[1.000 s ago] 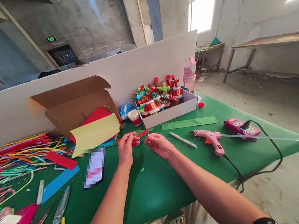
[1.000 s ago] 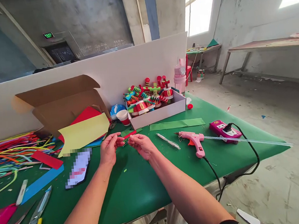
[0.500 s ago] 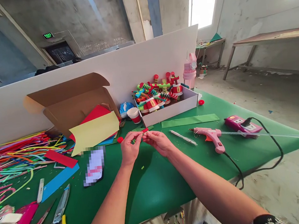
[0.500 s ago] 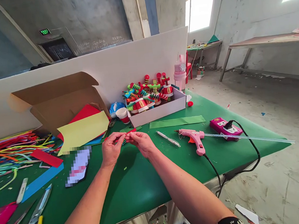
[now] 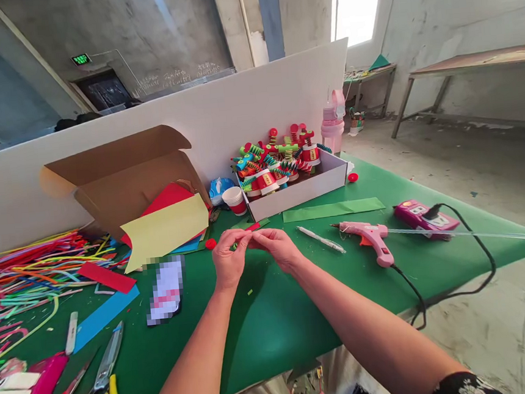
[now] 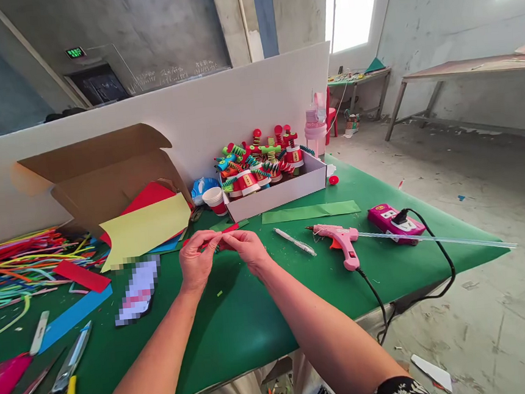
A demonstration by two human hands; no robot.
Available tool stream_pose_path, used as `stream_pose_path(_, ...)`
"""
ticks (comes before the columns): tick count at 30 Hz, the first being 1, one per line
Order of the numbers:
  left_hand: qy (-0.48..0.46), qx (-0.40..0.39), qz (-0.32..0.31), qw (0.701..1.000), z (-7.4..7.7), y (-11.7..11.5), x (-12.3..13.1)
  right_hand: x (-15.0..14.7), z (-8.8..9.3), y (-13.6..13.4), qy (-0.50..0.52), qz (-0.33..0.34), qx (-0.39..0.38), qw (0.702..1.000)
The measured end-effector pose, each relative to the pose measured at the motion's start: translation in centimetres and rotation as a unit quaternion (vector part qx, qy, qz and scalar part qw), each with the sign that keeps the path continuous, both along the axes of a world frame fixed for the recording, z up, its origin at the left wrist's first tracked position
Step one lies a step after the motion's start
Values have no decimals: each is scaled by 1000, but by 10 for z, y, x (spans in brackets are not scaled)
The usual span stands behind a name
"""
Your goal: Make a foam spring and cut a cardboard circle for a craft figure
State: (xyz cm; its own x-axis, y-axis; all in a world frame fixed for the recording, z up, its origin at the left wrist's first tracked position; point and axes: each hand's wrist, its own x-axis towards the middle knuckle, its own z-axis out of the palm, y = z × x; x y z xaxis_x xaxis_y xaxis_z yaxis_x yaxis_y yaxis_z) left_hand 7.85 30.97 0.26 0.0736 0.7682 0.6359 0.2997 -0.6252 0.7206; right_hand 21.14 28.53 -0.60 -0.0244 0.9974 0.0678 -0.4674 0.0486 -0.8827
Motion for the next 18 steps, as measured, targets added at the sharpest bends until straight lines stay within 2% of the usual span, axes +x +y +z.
stream_pose_path(3,-57,-42,53,996,-1,7,-8,5,1,2,-87,-128,7,988)
stream_pose_path(5,-56,-34,70,995,1,13,-16,9,2,2,-157,-217,28,963)
stream_pose_path(7,-6,-8,66,998,4,18,-24,11,3,1,-228,-270,68,933)
stream_pose_path(9,65,14,51,996,5,20,-27,12,4,-1,-273,-277,102,915)
stream_pose_path(11,142,9,3,990,4,18,-25,13,3,-1,-284,-266,94,917)
stream_pose_path(13,227,-21,-88,970,3,12,-20,16,2,1,-278,-269,49,921)
stream_pose_path(15,303,-54,-177,935,5,1,-16,19,-1,4,-258,-294,9,920)
stream_pose_path(18,375,-97,-307,870,15,-20,-14,21,-3,9,-227,-309,5,923)
